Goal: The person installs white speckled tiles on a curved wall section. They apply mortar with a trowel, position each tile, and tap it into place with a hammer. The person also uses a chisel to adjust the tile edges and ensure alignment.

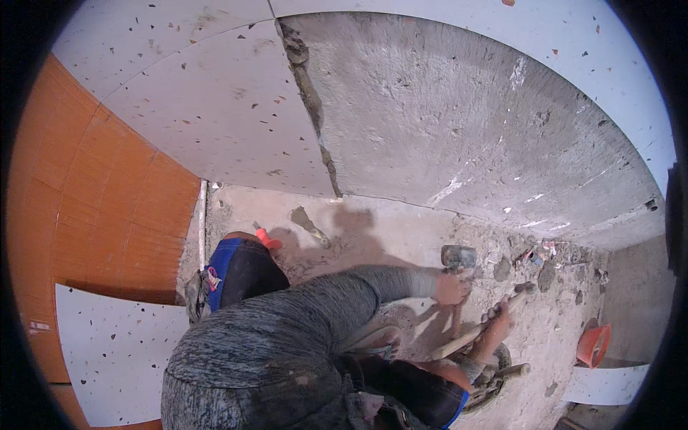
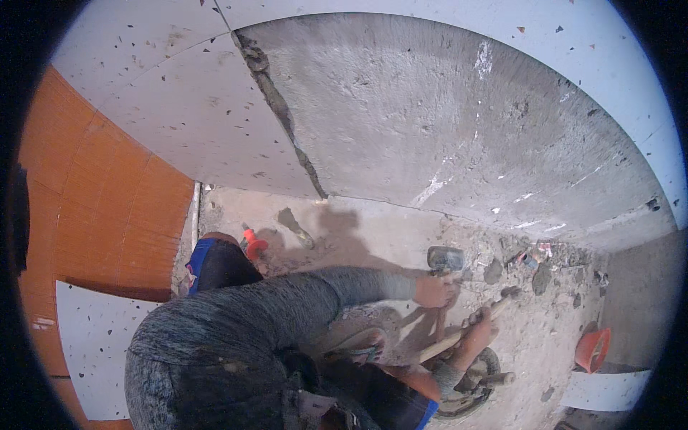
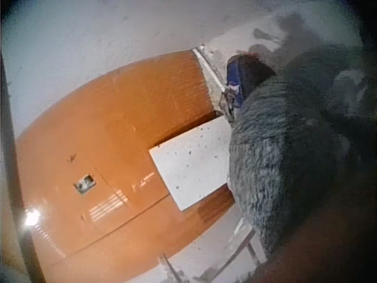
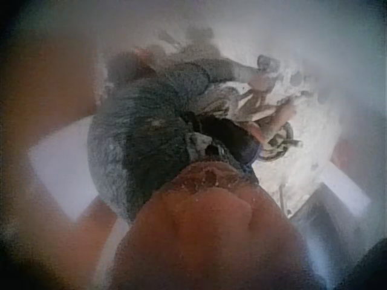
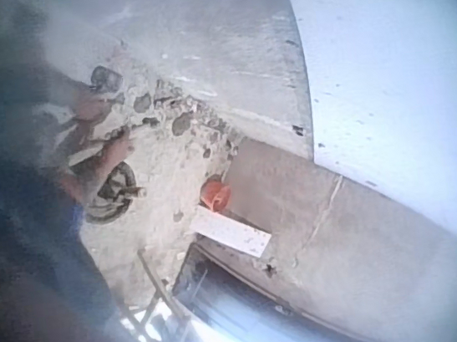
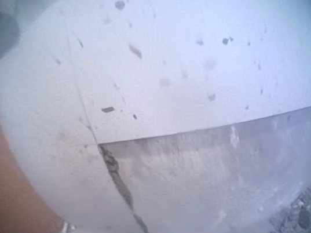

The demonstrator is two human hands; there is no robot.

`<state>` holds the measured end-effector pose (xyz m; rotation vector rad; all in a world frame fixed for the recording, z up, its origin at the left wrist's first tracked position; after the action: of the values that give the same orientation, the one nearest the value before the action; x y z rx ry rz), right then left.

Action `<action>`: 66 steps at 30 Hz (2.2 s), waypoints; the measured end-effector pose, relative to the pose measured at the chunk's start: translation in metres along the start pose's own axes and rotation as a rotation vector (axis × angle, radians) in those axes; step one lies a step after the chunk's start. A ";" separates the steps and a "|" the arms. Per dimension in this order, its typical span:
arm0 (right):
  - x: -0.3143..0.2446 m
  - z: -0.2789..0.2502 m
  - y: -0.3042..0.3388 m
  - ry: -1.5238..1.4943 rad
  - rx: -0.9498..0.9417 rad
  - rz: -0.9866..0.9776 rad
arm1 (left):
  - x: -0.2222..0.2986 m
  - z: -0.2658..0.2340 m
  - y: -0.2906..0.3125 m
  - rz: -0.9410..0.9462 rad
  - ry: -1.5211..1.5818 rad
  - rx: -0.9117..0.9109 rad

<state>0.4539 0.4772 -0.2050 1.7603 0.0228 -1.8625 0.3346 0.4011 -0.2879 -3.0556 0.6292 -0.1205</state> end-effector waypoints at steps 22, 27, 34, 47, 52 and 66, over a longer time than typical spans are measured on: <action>-0.124 0.208 0.103 -0.020 -0.712 -0.424 | -0.027 -0.328 0.348 -0.677 0.884 0.794; -0.119 0.249 0.113 0.080 -0.808 -0.489 | -0.034 -0.337 0.384 -0.799 1.510 0.954; -0.117 0.300 0.132 -0.031 -0.906 -0.509 | -0.044 -0.362 0.400 -0.745 1.682 1.021; -0.135 0.384 0.161 -0.446 -0.956 -0.385 | -0.036 -0.378 0.397 -0.445 1.901 1.097; -0.152 0.408 0.170 -0.687 -0.818 -0.381 | -0.036 -0.379 0.399 -0.461 1.921 1.079; -0.125 0.469 0.165 -0.073 -0.891 -0.606 | -0.039 -0.376 0.396 -0.454 2.002 1.088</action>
<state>0.0898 0.2062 0.0330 1.0935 1.2665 -1.8342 0.1133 0.0515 0.0699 -1.0589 -0.2822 -2.3791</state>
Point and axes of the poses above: each hand's wrist, its own y-axis away from the middle knuckle, its own z-axis out of the palm, x = y × z, the point moved 6 cm from there along -y, towards the middle knuckle, and after that the axes turned 11 degrees about -x, right-handed, at the moved point
